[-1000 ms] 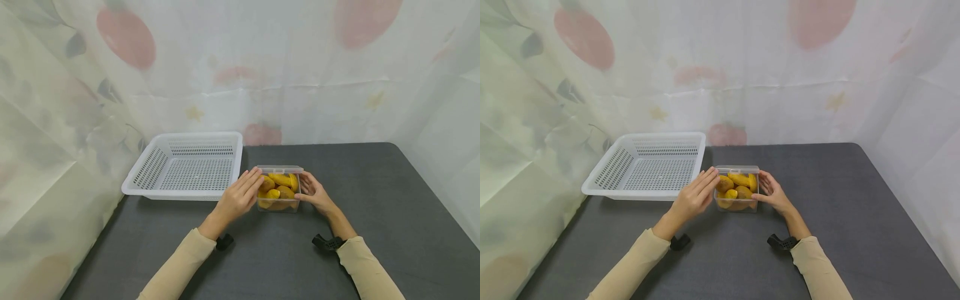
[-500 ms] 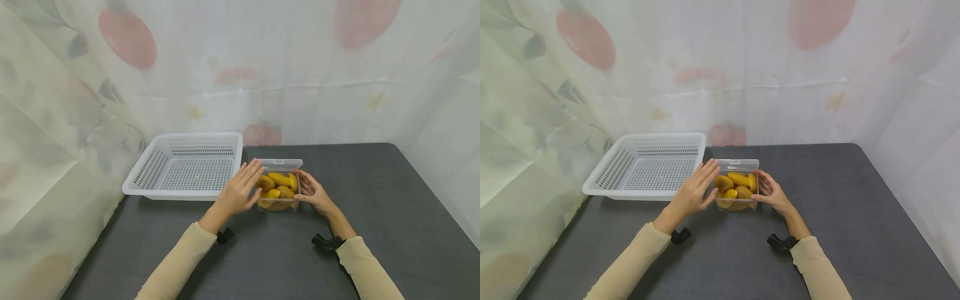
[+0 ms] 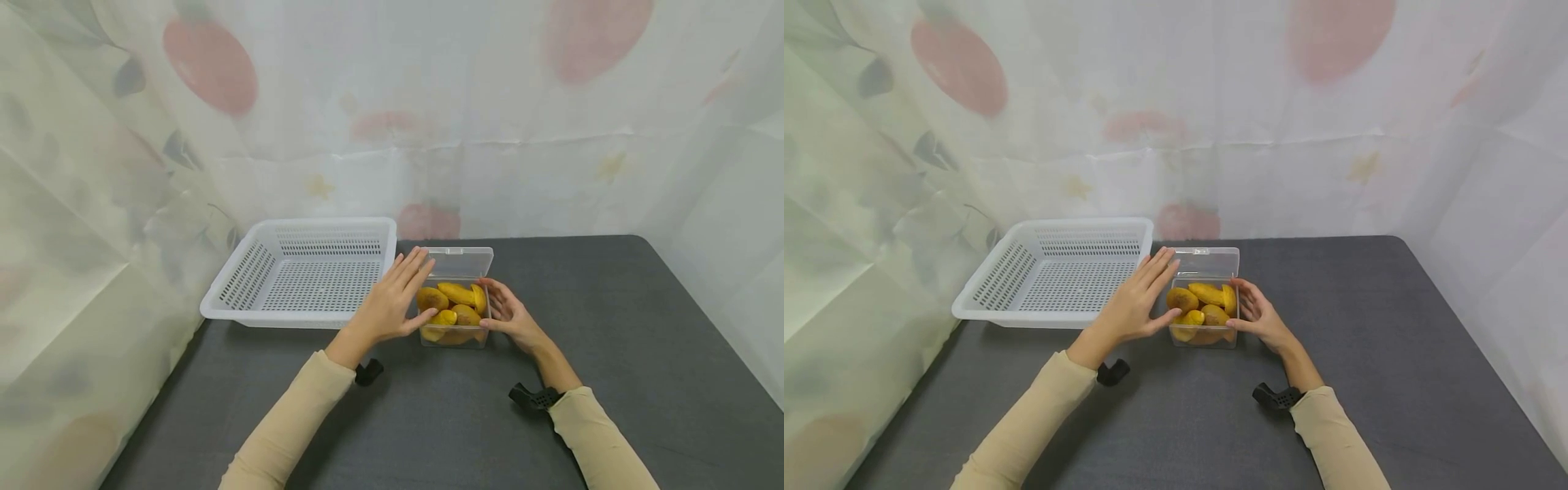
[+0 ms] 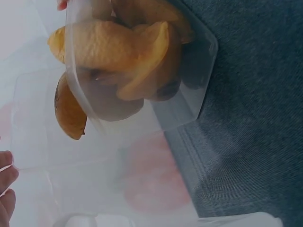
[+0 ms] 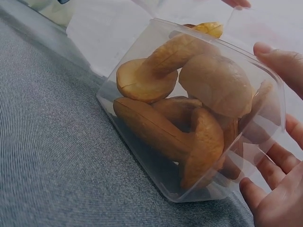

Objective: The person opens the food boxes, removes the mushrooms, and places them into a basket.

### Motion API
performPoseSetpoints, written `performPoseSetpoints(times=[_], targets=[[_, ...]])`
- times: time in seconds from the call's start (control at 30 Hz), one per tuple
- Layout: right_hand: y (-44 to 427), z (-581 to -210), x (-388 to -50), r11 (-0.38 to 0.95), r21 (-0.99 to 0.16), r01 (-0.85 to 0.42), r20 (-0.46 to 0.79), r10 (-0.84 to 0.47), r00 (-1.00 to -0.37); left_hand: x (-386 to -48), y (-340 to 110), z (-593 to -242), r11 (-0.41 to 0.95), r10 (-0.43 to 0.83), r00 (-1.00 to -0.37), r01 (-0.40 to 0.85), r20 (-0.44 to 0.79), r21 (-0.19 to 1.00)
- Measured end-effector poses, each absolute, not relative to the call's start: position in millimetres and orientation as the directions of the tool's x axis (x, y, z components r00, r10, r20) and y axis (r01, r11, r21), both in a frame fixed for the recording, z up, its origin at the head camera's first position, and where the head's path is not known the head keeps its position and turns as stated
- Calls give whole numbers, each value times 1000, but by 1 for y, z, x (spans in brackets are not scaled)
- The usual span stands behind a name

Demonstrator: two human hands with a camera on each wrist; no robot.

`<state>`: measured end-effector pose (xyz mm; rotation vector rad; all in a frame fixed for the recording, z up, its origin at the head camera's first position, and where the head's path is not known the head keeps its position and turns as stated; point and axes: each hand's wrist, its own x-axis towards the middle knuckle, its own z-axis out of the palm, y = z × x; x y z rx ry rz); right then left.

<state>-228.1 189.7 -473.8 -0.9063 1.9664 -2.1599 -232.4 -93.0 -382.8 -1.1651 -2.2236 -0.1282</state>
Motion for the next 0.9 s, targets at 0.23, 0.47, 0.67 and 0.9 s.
performPoseSetpoints(times=[0.23,0.47,0.67,0.9], targets=[[189,-471,-228,-147,-942,-301,335,-437,-835,-241,-90,-375,626,715,-491,767,498,-143],[189,-470,-227,-154,-944,-292,330,-452,-829,-248,-87,-366,669,712,-582,732,393,-127],[190,-471,-228,-149,-944,-295,331,-456,-826,-255,-81,-358,712,683,-656,696,321,-90],[191,-472,-228,-137,-946,-293,323,-458,-828,-263,-76,-354,743,657,-701,665,277,-78]])
